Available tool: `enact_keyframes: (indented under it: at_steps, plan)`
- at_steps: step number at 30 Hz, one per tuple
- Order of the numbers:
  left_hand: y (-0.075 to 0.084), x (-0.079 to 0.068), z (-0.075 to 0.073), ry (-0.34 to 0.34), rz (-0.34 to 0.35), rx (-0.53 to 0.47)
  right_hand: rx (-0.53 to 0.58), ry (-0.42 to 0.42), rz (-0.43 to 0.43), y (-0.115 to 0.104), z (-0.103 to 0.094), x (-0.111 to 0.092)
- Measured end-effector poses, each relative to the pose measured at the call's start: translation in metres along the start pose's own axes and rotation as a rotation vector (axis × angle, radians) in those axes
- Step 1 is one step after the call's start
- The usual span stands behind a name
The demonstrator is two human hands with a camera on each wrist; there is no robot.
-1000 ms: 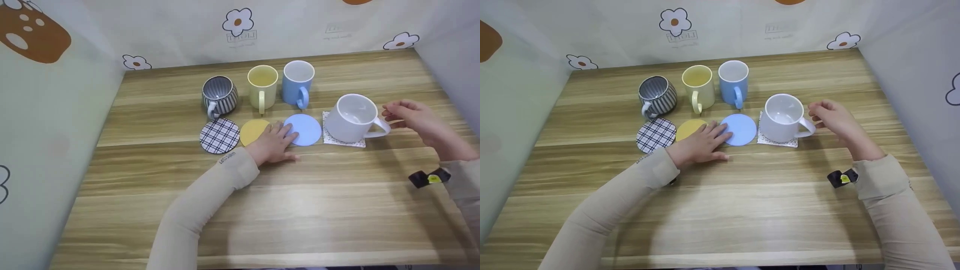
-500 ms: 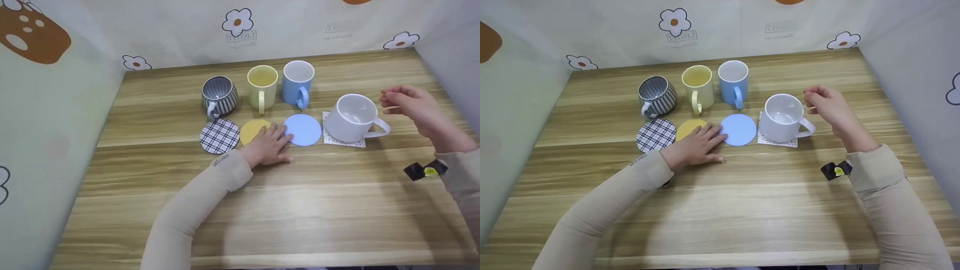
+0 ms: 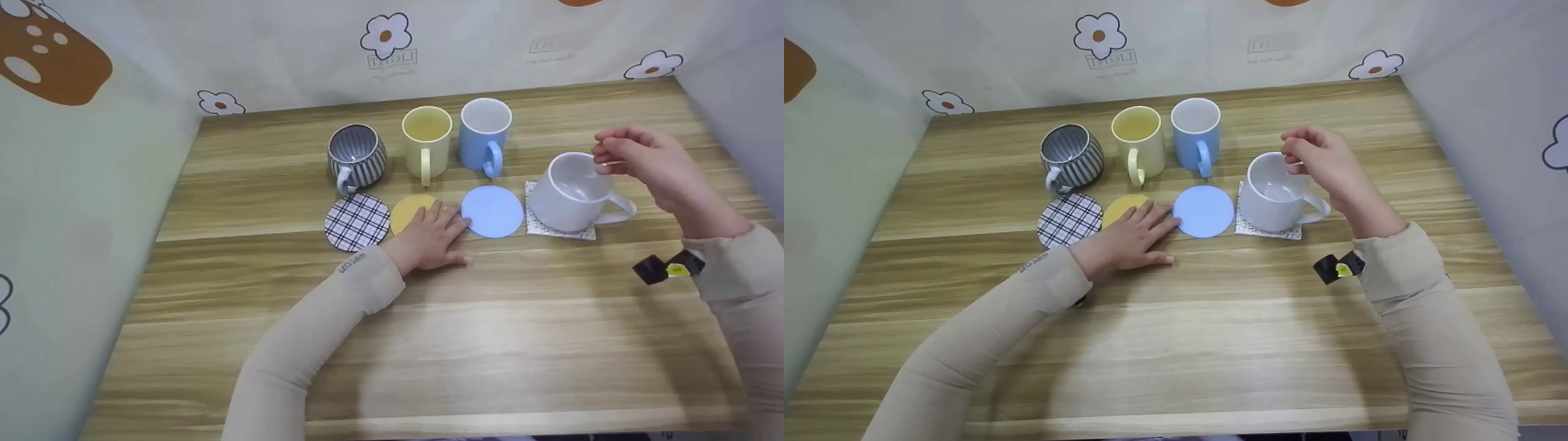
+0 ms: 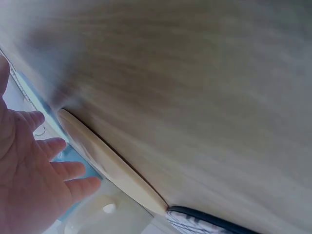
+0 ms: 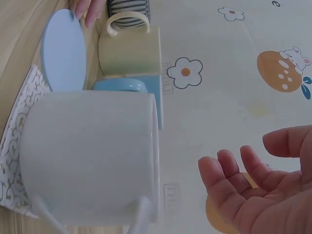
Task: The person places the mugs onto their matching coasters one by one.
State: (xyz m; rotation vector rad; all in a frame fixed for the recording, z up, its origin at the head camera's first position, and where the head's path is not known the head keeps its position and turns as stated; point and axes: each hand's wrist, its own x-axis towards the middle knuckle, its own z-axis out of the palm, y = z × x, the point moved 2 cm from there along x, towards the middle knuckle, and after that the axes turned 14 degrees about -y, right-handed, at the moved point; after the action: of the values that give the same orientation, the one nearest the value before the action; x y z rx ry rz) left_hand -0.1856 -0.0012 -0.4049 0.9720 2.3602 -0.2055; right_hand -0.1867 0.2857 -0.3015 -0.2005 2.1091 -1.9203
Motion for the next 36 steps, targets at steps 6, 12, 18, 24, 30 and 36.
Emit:
enact_keyframes:
  at_steps: [6, 12, 18, 24, 30, 36]
  plan:
    - [-0.003, -0.002, 0.002, -0.010, 0.003, -0.012, 0.042, -0.021, -0.028, -0.003, 0.015, 0.007]
    - [-0.002, -0.005, 0.001, 0.005, 0.012, -0.022, 0.010, -0.031, 0.002, 0.000, 0.033, 0.015]
    - [0.000, -0.002, 0.002, -0.009, -0.004, -0.007, -0.045, -0.054, 0.035, 0.005, 0.053, 0.025]
    - [0.001, 0.001, 0.004, -0.017, -0.006, 0.011, -0.055, -0.085, 0.049, 0.008, 0.067, 0.032]
    - [0.001, 0.001, 0.004, -0.021, -0.005, 0.027, 0.033, -0.092, 0.036, 0.012, 0.076, 0.039]
    - [0.001, 0.002, 0.005, -0.027, -0.007, 0.026, 0.059, -0.050, 0.073, 0.015, 0.085, 0.048]
